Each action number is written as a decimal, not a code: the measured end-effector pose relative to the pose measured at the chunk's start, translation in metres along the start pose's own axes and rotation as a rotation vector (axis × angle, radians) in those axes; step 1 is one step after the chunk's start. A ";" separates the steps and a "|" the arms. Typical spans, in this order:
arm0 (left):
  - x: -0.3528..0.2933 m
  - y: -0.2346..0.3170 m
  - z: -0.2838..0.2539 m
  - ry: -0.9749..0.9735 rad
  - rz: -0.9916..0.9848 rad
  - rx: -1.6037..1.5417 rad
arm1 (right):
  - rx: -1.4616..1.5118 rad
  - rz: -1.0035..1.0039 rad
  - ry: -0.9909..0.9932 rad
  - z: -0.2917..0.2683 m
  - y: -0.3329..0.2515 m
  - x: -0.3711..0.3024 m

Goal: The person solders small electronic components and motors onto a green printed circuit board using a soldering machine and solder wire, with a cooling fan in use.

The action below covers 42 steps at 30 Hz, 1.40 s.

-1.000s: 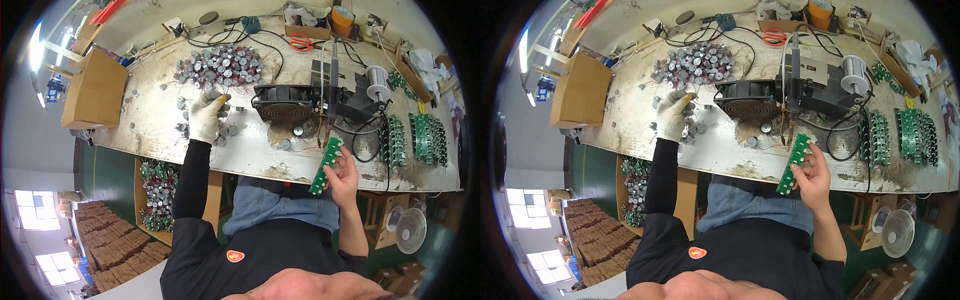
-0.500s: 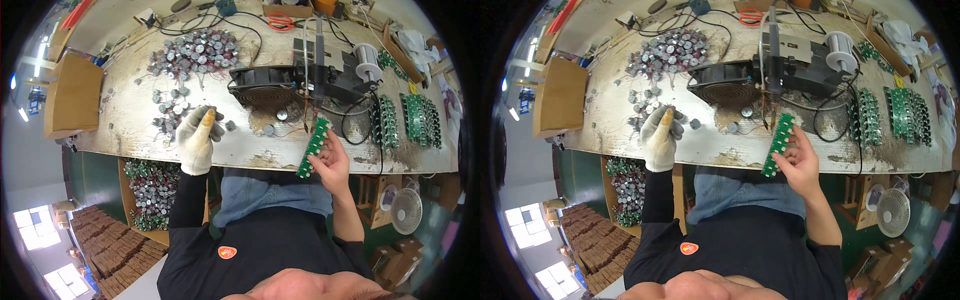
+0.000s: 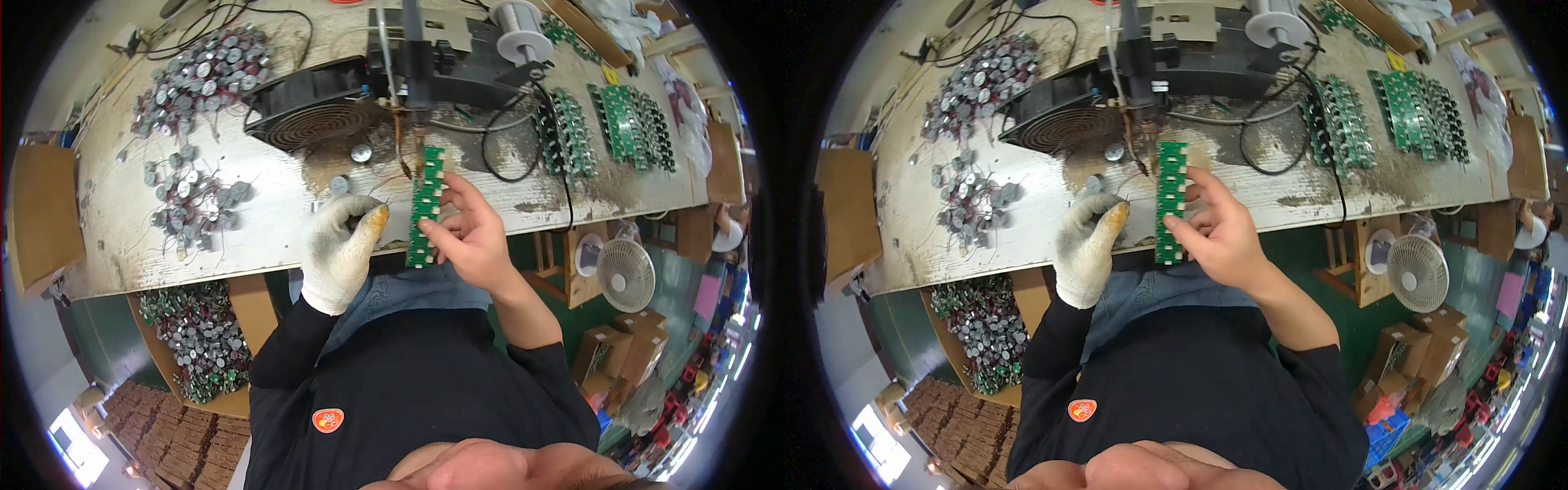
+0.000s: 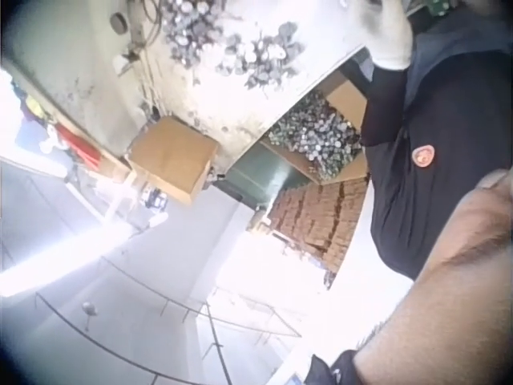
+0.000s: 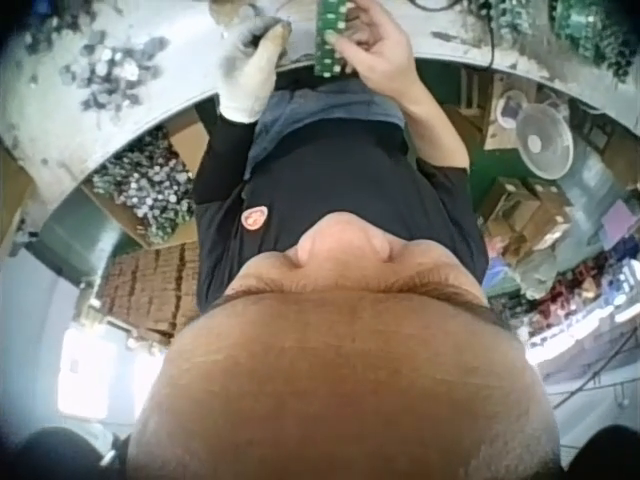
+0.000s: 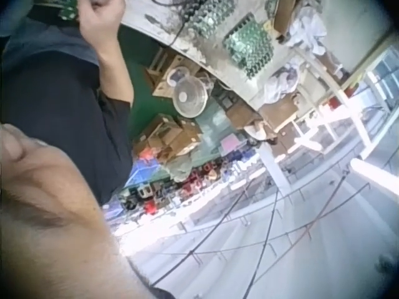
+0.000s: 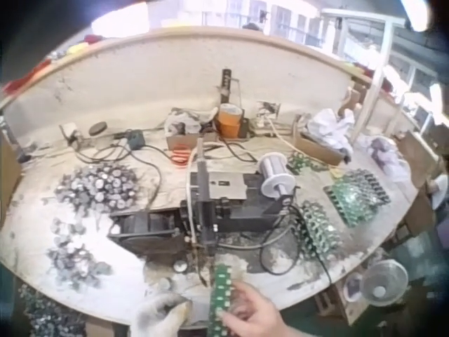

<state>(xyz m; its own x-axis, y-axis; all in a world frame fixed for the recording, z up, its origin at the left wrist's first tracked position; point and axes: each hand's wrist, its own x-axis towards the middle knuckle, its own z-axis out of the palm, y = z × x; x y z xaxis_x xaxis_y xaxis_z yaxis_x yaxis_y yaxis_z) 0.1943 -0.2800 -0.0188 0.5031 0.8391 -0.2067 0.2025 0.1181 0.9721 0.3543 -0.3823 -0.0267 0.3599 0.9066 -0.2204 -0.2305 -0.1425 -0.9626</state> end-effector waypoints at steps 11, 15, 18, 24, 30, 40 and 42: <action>0.017 0.009 0.014 -0.133 -0.180 -0.180 | -0.018 -0.072 0.009 -0.001 -0.001 -0.003; 0.018 0.017 0.016 -0.137 -0.262 -0.220 | 0.004 -0.074 -0.002 0.000 -0.004 -0.002; 0.021 0.013 0.015 -0.145 -0.173 -0.159 | 0.001 -0.080 0.002 0.001 -0.003 -0.001; 0.023 0.018 0.017 -0.143 -0.183 -0.165 | 0.024 -0.089 0.019 0.002 -0.004 0.000; 0.024 0.016 0.018 -0.117 -0.155 -0.190 | 0.028 -0.111 0.014 0.002 -0.009 0.000; 0.020 0.014 0.018 -0.145 -0.202 -0.214 | 0.031 -0.093 0.007 0.000 -0.001 -0.003; 0.019 0.014 0.017 -0.153 -0.165 -0.184 | 0.035 -0.088 0.016 0.001 0.000 -0.004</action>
<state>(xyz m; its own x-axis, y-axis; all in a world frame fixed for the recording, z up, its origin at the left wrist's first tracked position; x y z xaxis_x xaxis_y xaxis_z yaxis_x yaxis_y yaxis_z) 0.2214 -0.2712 -0.0108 0.5999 0.7123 -0.3643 0.1436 0.3521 0.9249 0.3516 -0.3856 -0.0261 0.3942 0.9087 -0.1374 -0.2284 -0.0480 -0.9724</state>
